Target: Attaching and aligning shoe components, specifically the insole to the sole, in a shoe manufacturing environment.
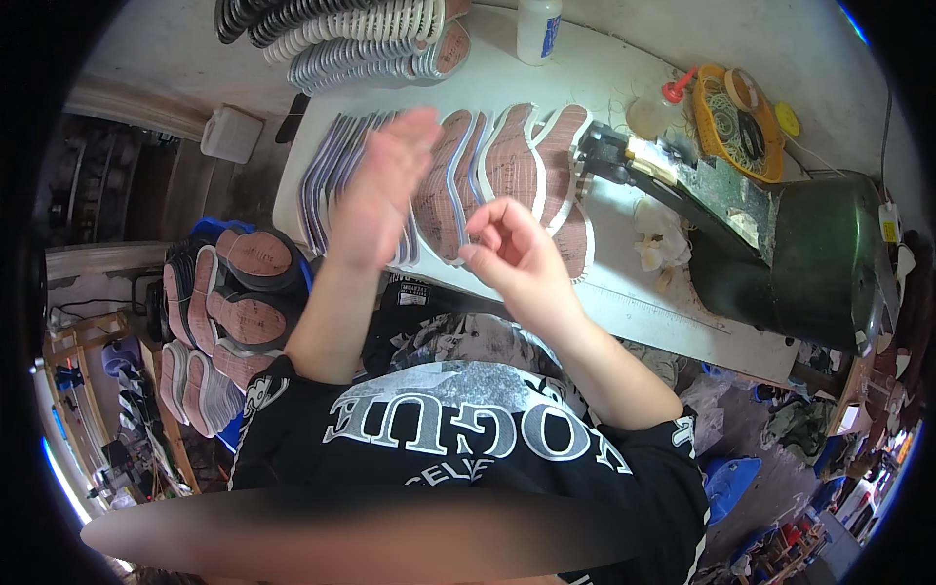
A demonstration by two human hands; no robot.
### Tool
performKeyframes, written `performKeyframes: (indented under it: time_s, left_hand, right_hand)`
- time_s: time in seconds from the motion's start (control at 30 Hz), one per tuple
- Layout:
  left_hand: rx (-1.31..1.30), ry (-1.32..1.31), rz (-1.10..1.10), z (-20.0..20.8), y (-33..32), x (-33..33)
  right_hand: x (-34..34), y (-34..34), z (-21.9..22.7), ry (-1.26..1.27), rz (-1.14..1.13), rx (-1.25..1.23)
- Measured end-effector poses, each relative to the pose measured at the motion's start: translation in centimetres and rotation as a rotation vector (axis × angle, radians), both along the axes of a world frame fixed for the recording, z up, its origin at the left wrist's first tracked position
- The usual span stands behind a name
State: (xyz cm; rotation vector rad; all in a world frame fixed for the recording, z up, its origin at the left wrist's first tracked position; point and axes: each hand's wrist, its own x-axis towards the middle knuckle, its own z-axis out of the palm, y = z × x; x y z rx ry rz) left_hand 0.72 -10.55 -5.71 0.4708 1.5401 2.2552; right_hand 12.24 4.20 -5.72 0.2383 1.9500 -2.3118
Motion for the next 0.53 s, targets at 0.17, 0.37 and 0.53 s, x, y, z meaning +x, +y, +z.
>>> performKeyframes:
  time_s: [0.17, 0.37, 0.53]
  left_hand:
    - [-0.289, -0.062, 0.009, -2.0, 1.0, 1.0]
    - [-0.626, -0.146, -0.088, -7.7, 1.1, -3.0]
    - [-0.605, -0.22, -0.425, -7.3, 0.8, -5.4]
  right_hand:
    - [-2.0, 0.7, -0.3, 0.087, -0.066, -0.276]
    - [-3.3, 1.3, -2.2, 0.392, -0.06, 1.014]
    - [-4.0, 1.8, -4.1, 0.452, -0.221, 1.041]
